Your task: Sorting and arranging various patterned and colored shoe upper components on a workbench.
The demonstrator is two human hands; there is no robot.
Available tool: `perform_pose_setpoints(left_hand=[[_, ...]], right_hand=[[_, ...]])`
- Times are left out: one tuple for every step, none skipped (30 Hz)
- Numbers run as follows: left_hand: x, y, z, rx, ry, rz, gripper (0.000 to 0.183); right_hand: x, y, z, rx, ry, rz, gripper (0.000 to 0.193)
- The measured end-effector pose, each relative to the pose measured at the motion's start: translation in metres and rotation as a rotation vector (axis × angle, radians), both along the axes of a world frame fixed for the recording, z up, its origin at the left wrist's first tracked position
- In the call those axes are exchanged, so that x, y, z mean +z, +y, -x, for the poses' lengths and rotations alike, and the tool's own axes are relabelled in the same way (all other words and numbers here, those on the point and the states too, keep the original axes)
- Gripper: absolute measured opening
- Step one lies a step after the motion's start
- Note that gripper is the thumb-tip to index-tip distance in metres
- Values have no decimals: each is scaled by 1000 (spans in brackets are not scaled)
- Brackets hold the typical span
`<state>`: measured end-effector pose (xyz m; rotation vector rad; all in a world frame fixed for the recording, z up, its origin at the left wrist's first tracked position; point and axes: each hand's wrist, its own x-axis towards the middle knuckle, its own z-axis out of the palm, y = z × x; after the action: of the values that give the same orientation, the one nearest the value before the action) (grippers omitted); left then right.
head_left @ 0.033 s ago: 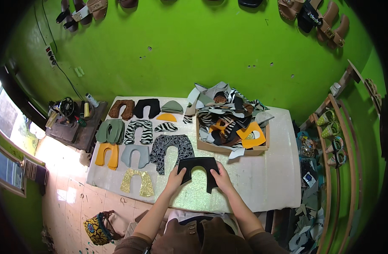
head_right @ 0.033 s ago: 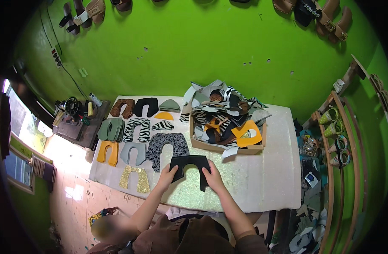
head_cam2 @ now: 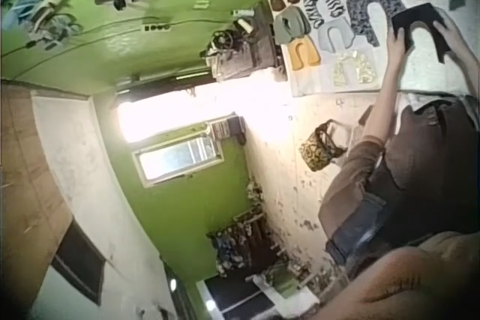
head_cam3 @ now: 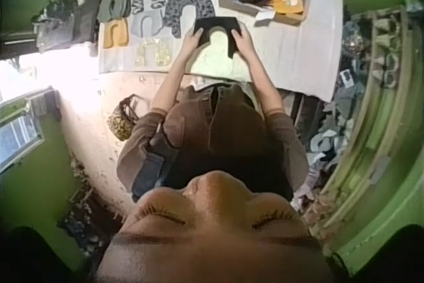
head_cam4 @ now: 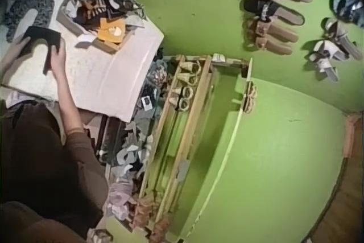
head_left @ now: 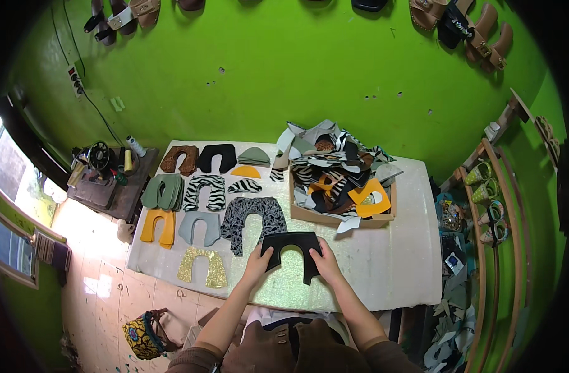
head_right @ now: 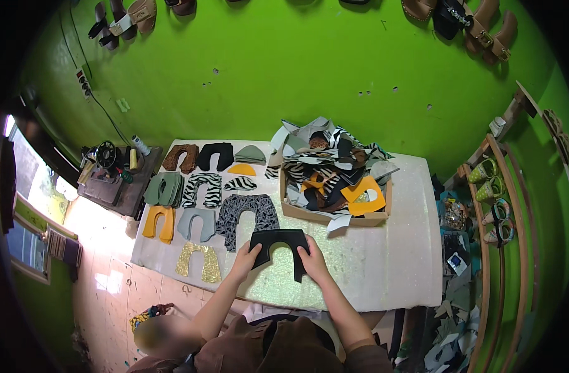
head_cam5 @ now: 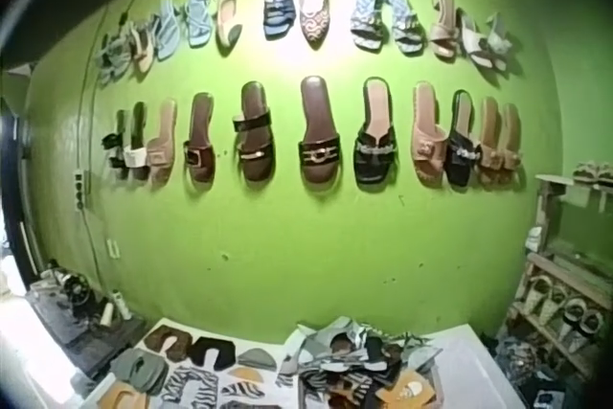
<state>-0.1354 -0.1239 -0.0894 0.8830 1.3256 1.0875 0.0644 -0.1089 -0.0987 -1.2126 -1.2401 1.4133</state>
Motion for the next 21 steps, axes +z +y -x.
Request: perform_pose_setpoints(left_hand=[[2,-5,2,4,-15,18,23],[4,-9,4,6,-30,37,23],[4,-12,4,27,-42,11,22],[7,-16,7,25,-41,14,22],[11,-20,10,25,-12,65,21],[13,-24,14,24,18,117,21],[12,-29,16,27,40,75,21],[9,-34,20,21,40,79,21],[5,-39,25,-23,169,92,22],[-2,-45,31,-63,299,106,22],[-14,-48,38,-71,312,112,25],[-26,-55,45,-73,311,114,25],[-30,-60,50,-74,381,117,26],[-33,-64,55,-74,452,120,28],[-38,-66,61,-80,453,121,28],[-42,-69,67,-92,515,135,29],[-45,-72,73,-104,577,149,30],[-49,-75,79,-107,579,150,30],[-45,-75,82,-112,592,137,31],[-40,-74,84,-117,605,124,32],[-36,-73,84,-120,598,152,33]], right_hand=[[-3,-3,4,-38,-61,-48,41],[-6,-6,6,-39,-62,-48,41],[-9,-10,6,-61,-102,-66,42],[-5,-13,12,-82,-140,-82,43],[7,-19,15,-85,-105,64,46],[4,-22,19,-88,-105,69,46],[1,-26,20,-95,-220,41,46],[-2,-30,22,-101,-336,14,46],[-5,-36,27,-106,-336,19,46],[-8,-43,31,-118,-379,-2,46],[-11,-48,35,-132,-423,-26,46],[-16,-53,40,-133,-424,-23,46],[-22,-57,44,-135,-434,-19,45],[-26,-61,48,-137,-443,-16,44],[-31,-64,51,-142,-440,-28,42],[-32,-66,57,-144,-439,-25,42],[-34,-68,63,-167,-470,-38,41],[-35,-69,69,-189,-500,-51,39],[-38,-70,73,-196,-501,-48,39],[-42,-69,76,-217,-538,-72,39],[-45,-69,78,-238,-576,-97,38]])
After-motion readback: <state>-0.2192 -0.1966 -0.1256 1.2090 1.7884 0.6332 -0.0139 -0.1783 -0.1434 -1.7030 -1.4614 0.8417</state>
